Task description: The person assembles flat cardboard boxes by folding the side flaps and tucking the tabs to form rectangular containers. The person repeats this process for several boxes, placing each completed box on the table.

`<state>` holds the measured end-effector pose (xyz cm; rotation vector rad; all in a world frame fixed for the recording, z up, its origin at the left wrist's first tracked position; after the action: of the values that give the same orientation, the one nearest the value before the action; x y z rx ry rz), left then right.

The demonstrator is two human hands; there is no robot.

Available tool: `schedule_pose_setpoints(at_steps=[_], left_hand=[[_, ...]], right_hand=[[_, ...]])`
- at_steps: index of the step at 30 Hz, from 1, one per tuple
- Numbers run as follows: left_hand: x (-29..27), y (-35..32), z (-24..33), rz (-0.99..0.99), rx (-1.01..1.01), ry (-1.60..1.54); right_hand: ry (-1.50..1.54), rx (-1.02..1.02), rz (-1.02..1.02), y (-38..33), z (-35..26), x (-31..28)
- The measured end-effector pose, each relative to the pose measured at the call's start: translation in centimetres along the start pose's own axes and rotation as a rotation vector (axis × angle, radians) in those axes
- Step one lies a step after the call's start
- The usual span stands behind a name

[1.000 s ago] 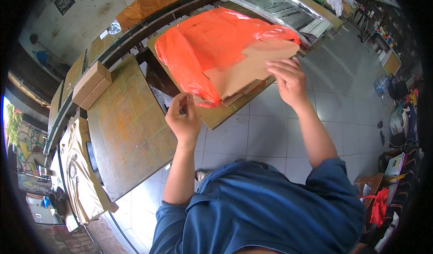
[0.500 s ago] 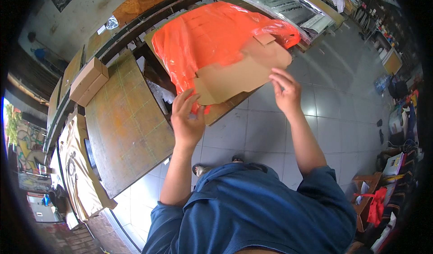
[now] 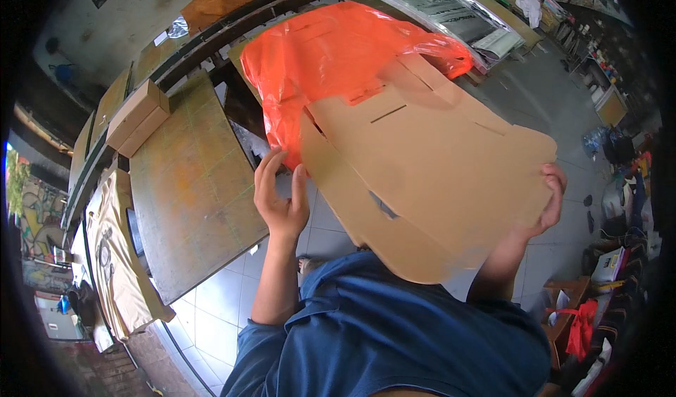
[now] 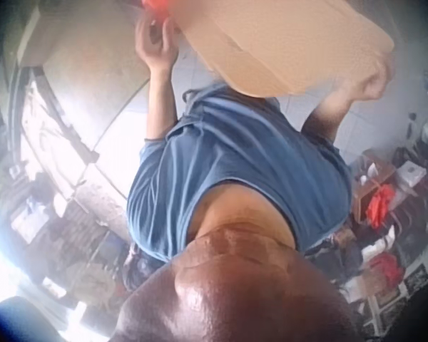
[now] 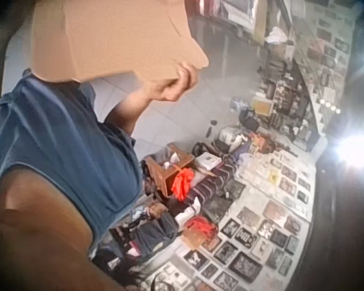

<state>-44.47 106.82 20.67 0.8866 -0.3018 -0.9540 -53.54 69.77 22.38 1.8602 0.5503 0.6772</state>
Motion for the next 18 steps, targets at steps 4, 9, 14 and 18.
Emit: schedule_pose_setpoints(at_steps=[4, 9, 14, 18], left_hand=[[-1.2, -2.4, 1.0, -0.224, -0.282, -0.137], [2.2, -4.3, 2.0, -1.163, -1.457, -1.054], [4.4, -4.2, 5.7, -1.218, -1.498, -1.260], [2.4, -3.0, 5.1, -1.299, -1.368, -1.167]], right_hand=[[-1.026, -0.232, -0.112, 1.4, 8.1, -9.8], [-1.796, -0.500, -0.344, 4.2, 10.2, -17.6], [-1.065, -0.026, -0.057, 6.8, 2.4, -14.6], [-0.191, 0.340, 0.143, 8.1, -3.5, -11.4]])
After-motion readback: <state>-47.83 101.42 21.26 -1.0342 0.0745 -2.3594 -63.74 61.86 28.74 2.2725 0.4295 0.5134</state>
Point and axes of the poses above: each hand's wrist, its own y-axis towards the middle knuckle, its own x-axis out of the palm, z = x × y, the point moved 1 cm from there along y, towards the middle knuckle, and after that the axes turned 7 degrees about z, right-handed, at the moved point
